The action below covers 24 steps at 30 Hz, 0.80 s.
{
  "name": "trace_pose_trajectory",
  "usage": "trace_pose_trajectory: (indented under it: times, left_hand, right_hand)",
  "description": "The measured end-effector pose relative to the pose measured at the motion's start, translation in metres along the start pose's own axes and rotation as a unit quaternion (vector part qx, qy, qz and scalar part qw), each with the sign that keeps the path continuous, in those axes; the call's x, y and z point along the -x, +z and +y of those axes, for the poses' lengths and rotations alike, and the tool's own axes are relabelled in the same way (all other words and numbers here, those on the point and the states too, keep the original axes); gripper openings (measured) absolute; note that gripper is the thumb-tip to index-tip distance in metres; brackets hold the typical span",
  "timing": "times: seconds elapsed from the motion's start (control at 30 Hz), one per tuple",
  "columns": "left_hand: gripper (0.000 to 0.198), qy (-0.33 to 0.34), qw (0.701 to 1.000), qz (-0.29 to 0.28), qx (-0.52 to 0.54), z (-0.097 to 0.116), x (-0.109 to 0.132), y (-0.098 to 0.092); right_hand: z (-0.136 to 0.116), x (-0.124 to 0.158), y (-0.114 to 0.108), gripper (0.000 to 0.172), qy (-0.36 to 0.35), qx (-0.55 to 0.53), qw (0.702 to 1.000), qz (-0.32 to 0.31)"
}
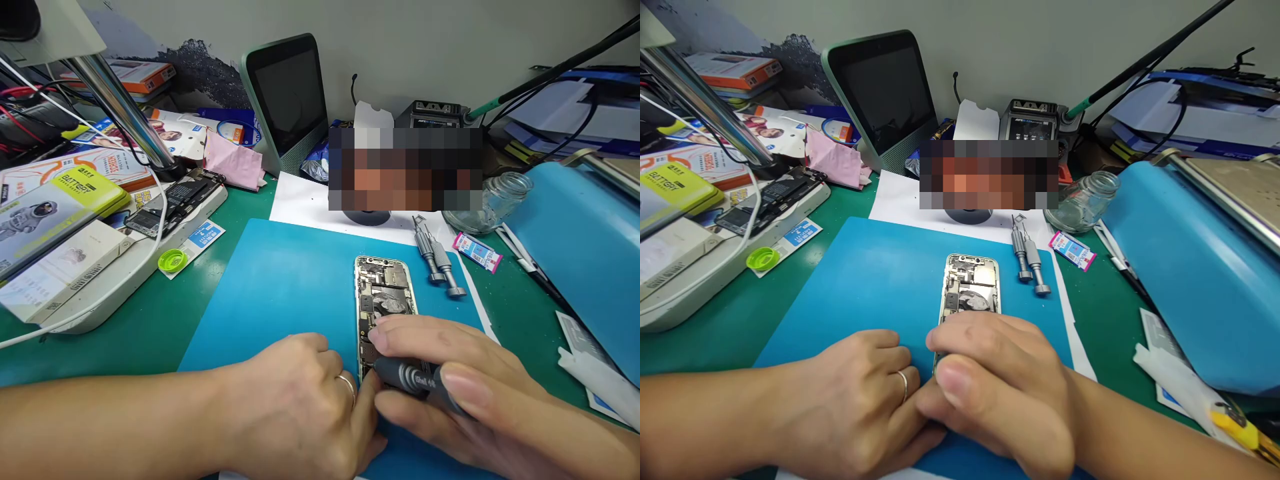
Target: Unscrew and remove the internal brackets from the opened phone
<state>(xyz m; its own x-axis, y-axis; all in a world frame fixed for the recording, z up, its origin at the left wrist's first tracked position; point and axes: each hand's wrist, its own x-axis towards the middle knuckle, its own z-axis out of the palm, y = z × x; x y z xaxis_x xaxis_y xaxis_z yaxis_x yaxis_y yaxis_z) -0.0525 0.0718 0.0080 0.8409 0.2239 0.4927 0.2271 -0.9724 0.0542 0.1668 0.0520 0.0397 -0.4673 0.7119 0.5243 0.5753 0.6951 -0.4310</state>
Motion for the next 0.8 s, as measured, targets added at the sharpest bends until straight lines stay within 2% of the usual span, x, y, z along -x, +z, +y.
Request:
trace_pose_trajectory:
  times: [0.1, 0.17, 0.33, 0.47, 0.6, 0.7, 0.8]
  left_hand:
    - [0.028, -0.001, 1.0, -0.011, -0.002, 0.0, 0.001, 0.0]
    - [0.027, 0.002, 1.0, -0.018, -0.003, -0.001, 0.0, -0.001]
    - [0.027, 0.002, 1.0, -0.012, 0.003, 0.0, -0.001, -0.001]
    - [0.024, -0.001, 1.0, -0.016, 0.006, 0.0, -0.001, 0.0]
    - [0.028, -0.003, 1.0, -0.008, 0.013, 0.0, 0.0, 0.0]
    - [0.032, -0.003, 1.0, -0.009, 0.015, -0.001, 0.001, 0.001]
    - [0.033, -0.006, 1.0, -0.012, 0.013, -0.001, 0.001, 0.001]
  right_hand:
    - [0.007, 0.011, 0.002, 0.046, -0.022, -0.019, 0.998, -0.052]
    - [0.009, 0.016, 0.003, 0.054, -0.024, -0.031, 0.997, -0.065]
    - [0.007, 0.017, 0.0, 0.042, -0.015, 0.003, 0.998, -0.064]
    - [0.004, 0.017, -0.001, 0.042, -0.029, 0.005, 0.996, -0.082]
    - [0.003, 0.013, 0.001, 0.026, 0.011, 0.017, 0.998, -0.064]
    - [0.005, 0.007, 0.005, 0.021, -0.007, 0.014, 0.998, -0.058]
    - [0.007, 0.003, 0.006, 0.016, -0.033, 0.01, 0.996, -0.081]
